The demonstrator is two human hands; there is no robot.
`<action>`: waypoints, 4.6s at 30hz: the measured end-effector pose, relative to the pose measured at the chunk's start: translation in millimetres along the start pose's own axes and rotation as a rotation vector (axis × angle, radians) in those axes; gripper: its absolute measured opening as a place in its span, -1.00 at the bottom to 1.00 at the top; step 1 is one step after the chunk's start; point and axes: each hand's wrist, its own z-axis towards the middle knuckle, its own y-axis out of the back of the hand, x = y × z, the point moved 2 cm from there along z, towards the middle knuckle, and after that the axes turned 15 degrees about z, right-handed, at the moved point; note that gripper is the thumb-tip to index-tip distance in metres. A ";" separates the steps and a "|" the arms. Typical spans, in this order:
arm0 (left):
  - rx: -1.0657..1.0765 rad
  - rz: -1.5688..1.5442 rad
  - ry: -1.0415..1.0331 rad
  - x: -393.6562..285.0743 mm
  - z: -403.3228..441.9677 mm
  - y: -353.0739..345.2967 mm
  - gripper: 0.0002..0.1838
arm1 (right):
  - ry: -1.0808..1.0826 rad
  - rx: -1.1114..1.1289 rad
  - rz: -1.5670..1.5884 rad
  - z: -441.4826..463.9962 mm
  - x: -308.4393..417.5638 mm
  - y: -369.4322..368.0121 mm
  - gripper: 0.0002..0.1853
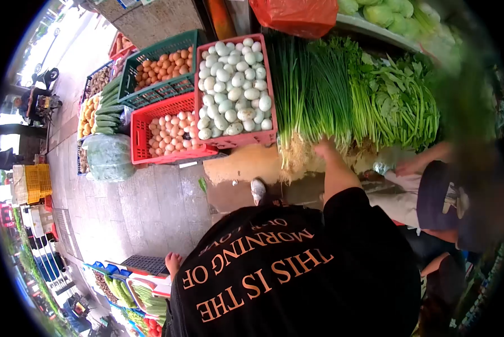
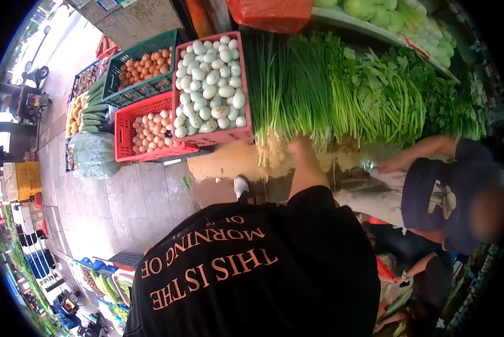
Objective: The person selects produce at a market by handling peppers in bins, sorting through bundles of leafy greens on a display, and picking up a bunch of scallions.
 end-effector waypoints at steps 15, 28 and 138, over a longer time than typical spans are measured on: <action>0.488 0.532 -0.298 -225.9 5.1 -108.5 -0.54 | 0.245 0.038 0.214 14.6 -82.8 -126.7 -0.78; 0.637 0.753 -0.331 -98.3 154.6 -55.5 -0.48 | 0.295 -0.179 0.379 -62.6 -66.6 -175.5 -0.58; 0.812 1.010 -0.845 -201.7 165.2 -180.4 -0.60 | 0.128 -0.375 0.324 -140.3 -145.8 -256.5 -0.79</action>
